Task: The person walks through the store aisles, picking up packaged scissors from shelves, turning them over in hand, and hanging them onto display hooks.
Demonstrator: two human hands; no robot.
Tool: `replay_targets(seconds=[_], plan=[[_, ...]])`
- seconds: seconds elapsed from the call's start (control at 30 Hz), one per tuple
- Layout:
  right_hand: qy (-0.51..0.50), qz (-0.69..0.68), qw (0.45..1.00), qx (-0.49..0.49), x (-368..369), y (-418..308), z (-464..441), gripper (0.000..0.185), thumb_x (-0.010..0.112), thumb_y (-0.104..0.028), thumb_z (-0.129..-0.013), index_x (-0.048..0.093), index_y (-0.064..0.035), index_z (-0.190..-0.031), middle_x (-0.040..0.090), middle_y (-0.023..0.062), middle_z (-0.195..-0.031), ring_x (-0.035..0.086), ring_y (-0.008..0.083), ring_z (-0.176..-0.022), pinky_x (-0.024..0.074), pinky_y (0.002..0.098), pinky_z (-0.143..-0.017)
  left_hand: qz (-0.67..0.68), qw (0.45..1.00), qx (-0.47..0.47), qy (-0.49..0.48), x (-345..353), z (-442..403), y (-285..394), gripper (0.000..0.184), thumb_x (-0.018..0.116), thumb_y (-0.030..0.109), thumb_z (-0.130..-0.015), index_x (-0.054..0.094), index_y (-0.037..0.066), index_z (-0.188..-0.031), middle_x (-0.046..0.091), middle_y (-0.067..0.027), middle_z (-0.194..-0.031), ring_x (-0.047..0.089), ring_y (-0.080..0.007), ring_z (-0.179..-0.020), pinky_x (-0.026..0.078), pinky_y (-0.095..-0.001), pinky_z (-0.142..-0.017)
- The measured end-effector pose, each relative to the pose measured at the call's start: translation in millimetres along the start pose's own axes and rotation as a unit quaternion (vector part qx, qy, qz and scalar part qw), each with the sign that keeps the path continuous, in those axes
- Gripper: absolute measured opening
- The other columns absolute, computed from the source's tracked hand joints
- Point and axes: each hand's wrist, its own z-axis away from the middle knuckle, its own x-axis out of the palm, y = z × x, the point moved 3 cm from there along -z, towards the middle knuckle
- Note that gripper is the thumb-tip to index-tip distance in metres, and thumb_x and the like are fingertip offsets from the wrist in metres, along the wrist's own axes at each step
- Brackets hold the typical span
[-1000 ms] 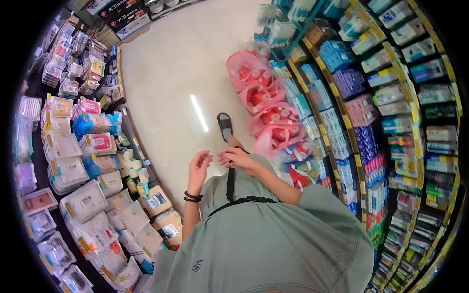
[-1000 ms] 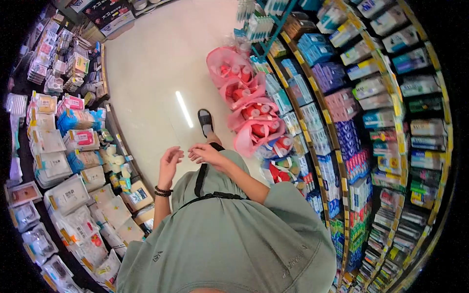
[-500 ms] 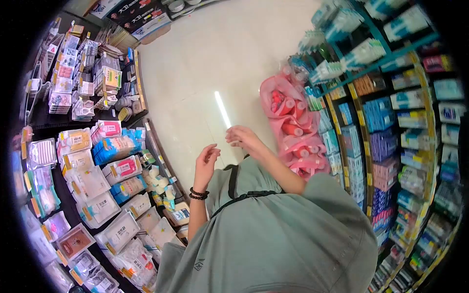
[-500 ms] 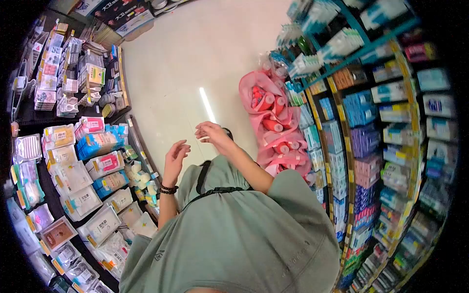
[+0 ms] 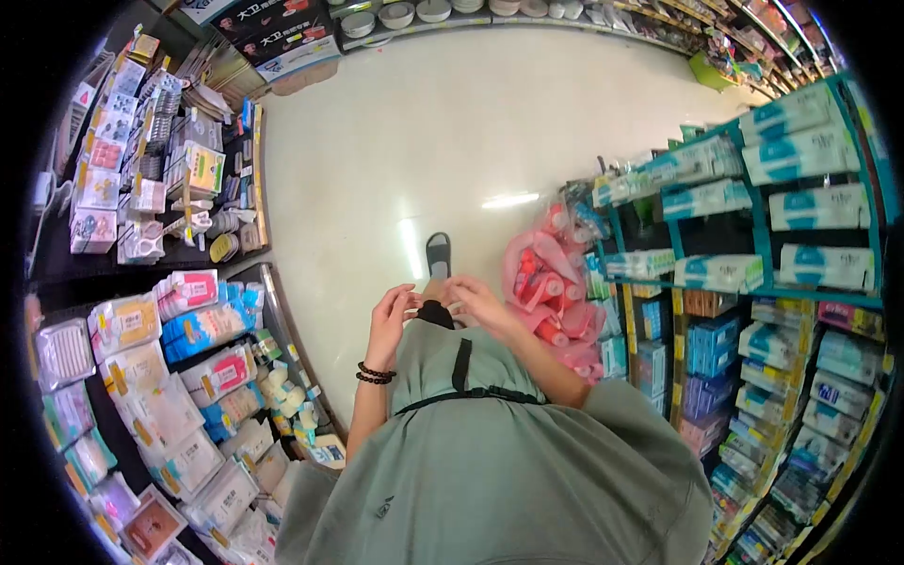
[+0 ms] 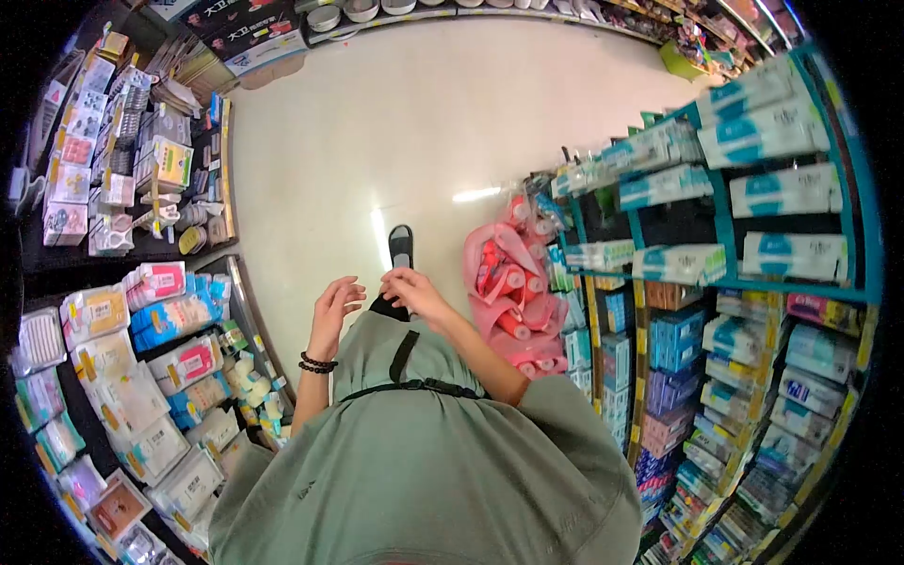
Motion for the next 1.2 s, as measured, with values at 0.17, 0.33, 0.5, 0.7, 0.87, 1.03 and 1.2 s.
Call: replay_targets(seconds=[0.17,0.33,0.5,0.7,0.87,1.03,1.2], plan=[[-0.008,0.088,0.995,0.041,-5,-70,-65,0.021,0.049,-0.022,-0.096,0.059,-0.0076,-0.108,0.064,0.0033,-0.095,0.060,0.0132,-0.090,0.0477,0.0282,-0.077,0.023,0.999,0.006,-0.031,4,-103,65,0.030,0.045,0.022,-0.101,0.057,0.003,-0.121,0.064,-0.0080,-0.106,0.061,-0.0150,-0.097,0.048,-0.0294,-0.084],[-0.008,0.099,0.995,0.003,-3,-160,-137,0.021,0.049,-0.020,-0.095,0.059,-0.0057,-0.106,0.063,0.0042,-0.094,0.060,0.0130,-0.089,0.0473,0.0279,-0.079,0.045,0.996,0.067,-0.027,1,-196,142,0.031,0.044,0.024,-0.101,0.057,0.003,-0.120,0.064,-0.0076,-0.104,0.061,-0.0146,-0.096,0.048,-0.0287,-0.082],[-0.010,0.116,0.993,0.004,8,-218,-184,0.021,0.051,-0.017,-0.094,0.059,-0.0037,-0.108,0.063,0.0044,-0.095,0.060,0.0130,-0.091,0.0471,0.0275,-0.080,0.029,0.995,0.095,-0.019,0,-268,210,0.034,0.041,0.028,-0.103,0.058,0.003,-0.120,0.064,-0.0078,-0.103,0.061,-0.0142,-0.094,0.049,-0.0291,-0.082],[-0.034,0.108,0.993,-0.040,-16,-278,-255,0.021,0.048,-0.018,-0.095,0.059,-0.0050,-0.108,0.063,0.0034,-0.093,0.060,0.0121,-0.087,0.0475,0.0281,-0.077,0.041,0.995,0.090,-0.023,8,-334,249,0.037,0.040,0.030,-0.103,0.058,0.002,-0.118,0.065,-0.0071,-0.101,0.062,-0.0144,-0.094,0.048,-0.0293,-0.082],[-0.066,0.120,0.990,-0.037,-53,-325,-345,0.024,0.047,-0.021,-0.096,0.059,-0.0042,-0.109,0.064,0.0037,-0.094,0.060,0.0128,-0.088,0.0479,0.0284,-0.077,0.012,0.998,0.060,-0.008,17,-401,267,0.034,0.042,0.029,-0.103,0.059,0.002,-0.116,0.065,-0.0054,-0.101,0.061,-0.0132,-0.093,0.048,-0.0284,-0.081],[-0.073,0.136,0.988,-0.013,-78,-411,-424,0.028,0.048,-0.024,-0.097,0.058,-0.0030,-0.111,0.065,0.0042,-0.095,0.060,0.0141,-0.092,0.0479,0.0293,-0.079,-0.057,0.998,0.034,0.002,22,-481,322,0.027,0.047,0.023,-0.101,0.059,0.004,-0.115,0.064,-0.0037,-0.097,0.058,-0.0100,-0.081,0.047,-0.0247,-0.072],[-0.044,0.046,0.998,-0.004,-102,-491,-504,0.025,0.048,-0.022,-0.098,0.059,-0.0036,-0.113,0.064,0.0068,-0.098,0.060,0.0160,-0.094,0.0481,0.0300,-0.081,-0.054,0.997,0.045,0.031,23,-551,374,0.024,0.046,0.015,-0.100,0.059,0.004,-0.117,0.062,-0.0016,-0.088,0.050,-0.0058,-0.066,0.044,-0.0207,-0.060]])
